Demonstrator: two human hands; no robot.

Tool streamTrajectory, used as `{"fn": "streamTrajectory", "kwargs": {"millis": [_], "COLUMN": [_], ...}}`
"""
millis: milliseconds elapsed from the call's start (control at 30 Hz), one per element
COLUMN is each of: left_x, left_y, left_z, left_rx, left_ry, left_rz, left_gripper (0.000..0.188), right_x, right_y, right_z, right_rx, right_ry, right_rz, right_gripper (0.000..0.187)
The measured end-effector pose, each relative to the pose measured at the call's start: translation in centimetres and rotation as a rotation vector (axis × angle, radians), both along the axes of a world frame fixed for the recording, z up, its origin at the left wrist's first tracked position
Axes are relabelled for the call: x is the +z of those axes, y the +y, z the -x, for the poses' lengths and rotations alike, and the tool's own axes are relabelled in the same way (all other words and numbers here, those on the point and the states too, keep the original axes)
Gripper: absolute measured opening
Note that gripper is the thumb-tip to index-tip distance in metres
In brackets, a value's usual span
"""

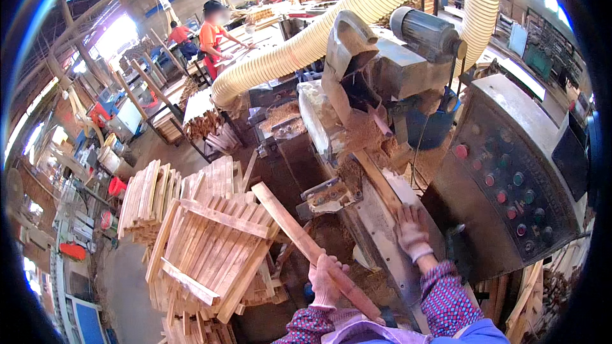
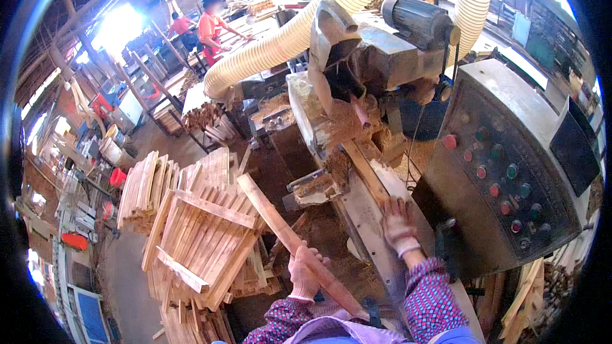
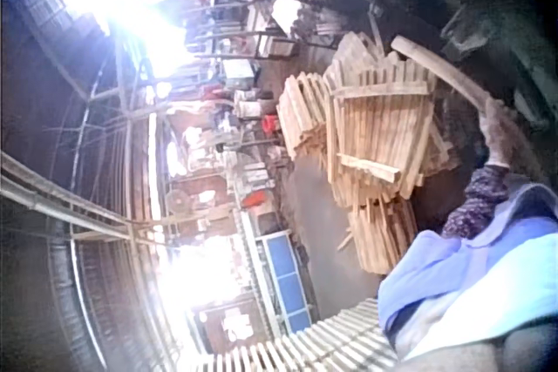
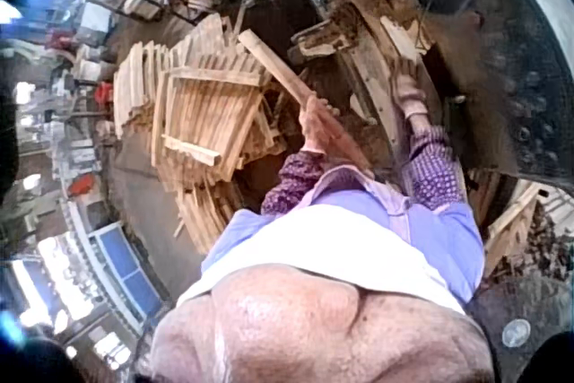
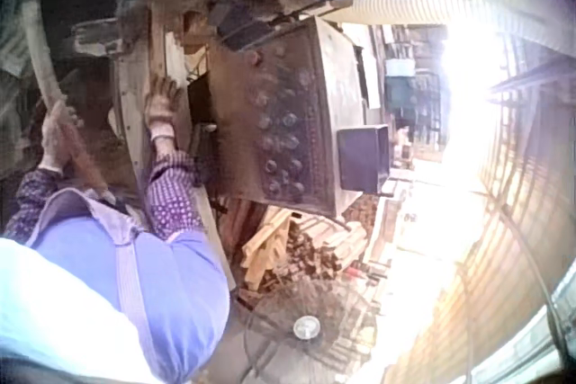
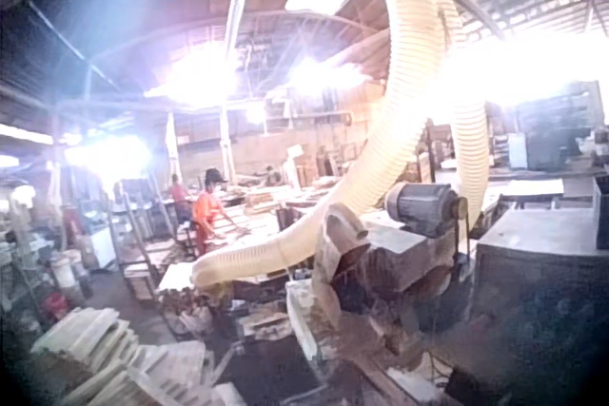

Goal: The person picks up wooden planks from a stack and feeds them into a woodworking machine, sliding each plank over the cutting surface while holding it with both hands.

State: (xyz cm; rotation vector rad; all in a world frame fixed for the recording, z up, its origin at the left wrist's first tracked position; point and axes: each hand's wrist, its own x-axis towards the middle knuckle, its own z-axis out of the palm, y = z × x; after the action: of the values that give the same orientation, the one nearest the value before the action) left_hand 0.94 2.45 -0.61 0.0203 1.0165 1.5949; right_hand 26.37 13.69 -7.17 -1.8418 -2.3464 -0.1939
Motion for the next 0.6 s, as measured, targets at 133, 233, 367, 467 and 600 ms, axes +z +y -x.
{"fn": "streamTrajectory", "kwargs": {"millis": [133, 233, 367, 467, 600], "left_x": [-1.6, -1.8, -1.8, -0.4, -3.9], "left_y": [1.9, 4.3, 3.4, 4.4, 8.0], "left_z": [-1.2, -1.8, -3.4, 2.4, 22.7], "left_rx": [0.030, 0.079, -0.172, -0.284, 0.153], "left_ry": [0.017, -0.098, 0.021, 0.404, 0.494], "left_rz": [-0.121, -0.276, -0.260, -0.381, -0.355], "left_gripper": [0.025, 0.022, 0.029, 0.016, 0.023], "right_x": [-0.6, 6.5, 8.9, 5.9, 0.3], "right_y": [3.8, -1.2, -11.9, -18.1, -25.8], "right_z": [0.0, 4.4, 5.1, 1.2, -5.4], "right_rx": [0.079, 0.290, 0.315, -0.024, -0.163], "right_ry": [0.177, 0.901, 0.825, 0.595, 0.298], "right_rz": [0.018, 0.452, 0.463, 0.398, 0.214], "right_gripper": [0.058, 0.065, 0.081, 0.081, 0.071]}}
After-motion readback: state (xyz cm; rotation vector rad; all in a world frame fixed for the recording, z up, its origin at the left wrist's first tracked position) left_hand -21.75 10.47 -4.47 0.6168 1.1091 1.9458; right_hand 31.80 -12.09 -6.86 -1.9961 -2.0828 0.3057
